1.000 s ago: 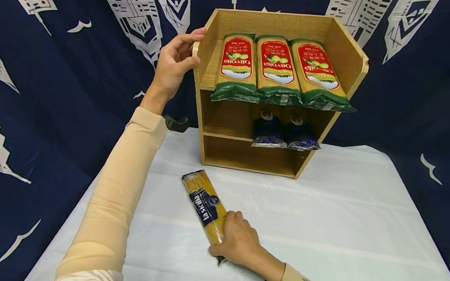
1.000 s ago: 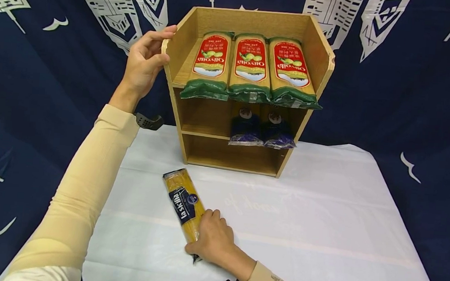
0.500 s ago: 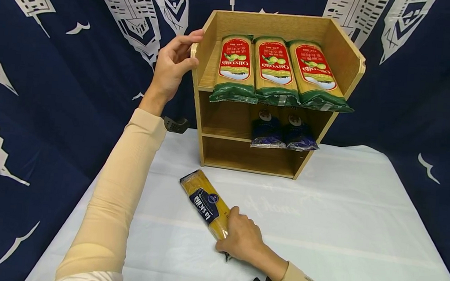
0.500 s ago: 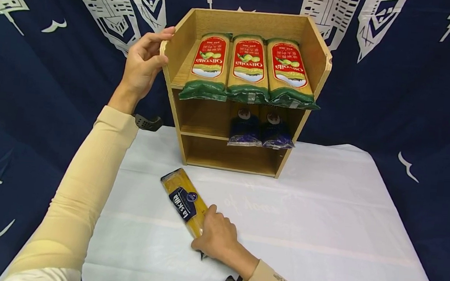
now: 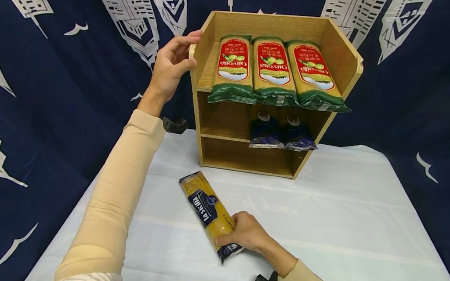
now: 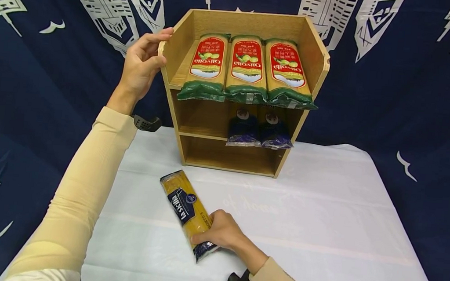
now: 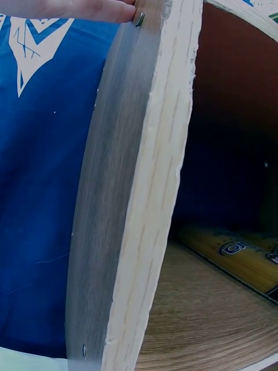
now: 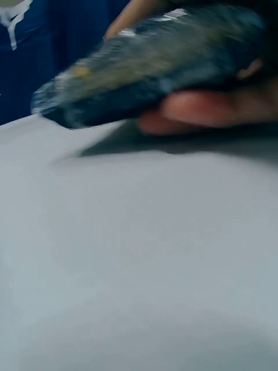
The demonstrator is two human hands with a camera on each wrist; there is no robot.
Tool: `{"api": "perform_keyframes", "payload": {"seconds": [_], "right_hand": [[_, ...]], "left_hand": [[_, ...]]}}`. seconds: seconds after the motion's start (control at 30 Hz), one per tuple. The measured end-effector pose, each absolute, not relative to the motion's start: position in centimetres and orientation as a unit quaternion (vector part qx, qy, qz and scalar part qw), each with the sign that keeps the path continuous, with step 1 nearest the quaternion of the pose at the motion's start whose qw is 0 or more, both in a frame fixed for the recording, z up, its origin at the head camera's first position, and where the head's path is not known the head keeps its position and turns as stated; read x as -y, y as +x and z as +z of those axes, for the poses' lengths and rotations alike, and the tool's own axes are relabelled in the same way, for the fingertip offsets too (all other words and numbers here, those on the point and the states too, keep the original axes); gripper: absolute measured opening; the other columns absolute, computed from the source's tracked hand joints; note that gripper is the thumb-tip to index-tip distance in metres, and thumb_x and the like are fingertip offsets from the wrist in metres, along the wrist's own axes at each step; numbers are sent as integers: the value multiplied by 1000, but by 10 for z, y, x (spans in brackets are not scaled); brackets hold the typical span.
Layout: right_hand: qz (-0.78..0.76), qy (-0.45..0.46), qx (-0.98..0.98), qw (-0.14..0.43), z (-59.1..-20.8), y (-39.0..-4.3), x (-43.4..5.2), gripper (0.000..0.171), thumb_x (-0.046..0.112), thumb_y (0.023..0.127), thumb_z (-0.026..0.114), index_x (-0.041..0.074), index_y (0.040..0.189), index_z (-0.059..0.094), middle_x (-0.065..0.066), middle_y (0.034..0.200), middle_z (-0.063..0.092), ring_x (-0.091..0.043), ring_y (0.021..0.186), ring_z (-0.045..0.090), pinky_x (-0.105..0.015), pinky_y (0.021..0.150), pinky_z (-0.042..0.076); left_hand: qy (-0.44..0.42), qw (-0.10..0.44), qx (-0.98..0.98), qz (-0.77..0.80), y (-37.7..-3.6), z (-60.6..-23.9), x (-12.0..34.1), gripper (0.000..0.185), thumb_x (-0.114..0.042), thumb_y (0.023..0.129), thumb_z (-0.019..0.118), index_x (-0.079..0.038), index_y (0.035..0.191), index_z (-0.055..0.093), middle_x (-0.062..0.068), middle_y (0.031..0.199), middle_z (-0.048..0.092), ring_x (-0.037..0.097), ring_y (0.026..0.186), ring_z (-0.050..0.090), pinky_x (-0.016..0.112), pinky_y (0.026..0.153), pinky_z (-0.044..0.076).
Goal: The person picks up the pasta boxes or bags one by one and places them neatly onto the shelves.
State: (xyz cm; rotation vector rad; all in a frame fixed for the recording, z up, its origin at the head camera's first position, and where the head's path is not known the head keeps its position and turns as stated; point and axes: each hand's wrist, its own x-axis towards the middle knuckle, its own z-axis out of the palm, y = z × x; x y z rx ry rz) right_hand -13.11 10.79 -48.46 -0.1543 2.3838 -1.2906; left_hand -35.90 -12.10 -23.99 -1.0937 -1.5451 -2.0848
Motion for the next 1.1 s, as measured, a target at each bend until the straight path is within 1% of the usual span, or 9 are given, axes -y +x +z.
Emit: {"api": "perform_keyframes", "payload": {"seconds": [0.1,0.2,0.37,0.5,0.6,0.7,0.8,0.97,1.1], "right_hand": [[-553,-70,-783,277,-490,-135,-113,52,18,73,91,-8,106,60,-14,82,67,-20,66,66,-32,52,54],[-614,-84,-712,331,-495,-136,-118,45,12,78,86,-8,108,57,-18,83,68,-22,64,68,-30,43,52],[-654,-115,-649,371,-500,-138,-122,43,4,77,85,-9,108,58,-18,84,69,-22,67,68,-30,45,54],[-667,-135,-627,380,-500,-137,-123,53,1,75,86,-11,116,55,-19,88,67,-24,71,68,-33,46,56],[-678,-151,-608,385,-502,-135,-124,63,6,74,89,-11,121,50,-19,91,67,-25,75,68,-35,47,57],[-691,-170,-587,386,-505,-134,-125,70,12,74,91,-12,123,48,-17,93,67,-24,78,68,-36,49,58],[-704,-188,-568,383,-508,-131,-126,70,13,75,91,-12,124,47,-16,94,68,-24,79,68,-35,50,58],[-728,-208,-542,365,-511,-124,-129,65,6,78,87,-12,125,46,-16,95,69,-23,78,69,-33,50,57],[-736,-218,-539,348,-512,-119,-132,65,3,78,85,-12,127,45,-18,98,69,-23,79,69,-32,52,58]], "left_hand": [[-389,167,542,-726,-359,-240,123,36,16,84,61,0,115,70,21,144,56,26,138,50,39,116,34],[-387,162,543,-728,-360,-239,121,37,16,83,61,0,115,69,21,145,56,25,138,49,38,116,34],[-364,148,543,-742,-357,-236,122,38,16,83,61,-1,115,69,17,146,55,23,138,49,37,116,35],[-362,140,541,-746,-356,-235,123,37,15,83,63,-1,116,69,16,147,55,22,139,48,37,116,34],[-365,139,540,-746,-358,-237,123,36,14,83,64,-1,116,69,17,147,55,22,139,48,36,116,34],[-377,146,538,-739,-359,-238,123,36,14,84,64,-1,116,69,19,146,55,24,139,48,37,116,34],[-387,155,537,-733,-360,-240,123,36,15,84,63,0,116,70,22,145,55,25,138,49,39,116,34],[-380,153,542,-734,-359,-239,123,36,14,83,63,-1,116,69,20,146,55,25,139,49,38,116,34],[-377,152,544,-734,-358,-239,123,36,14,83,63,0,116,69,20,146,55,24,139,49,37,116,34]]}}
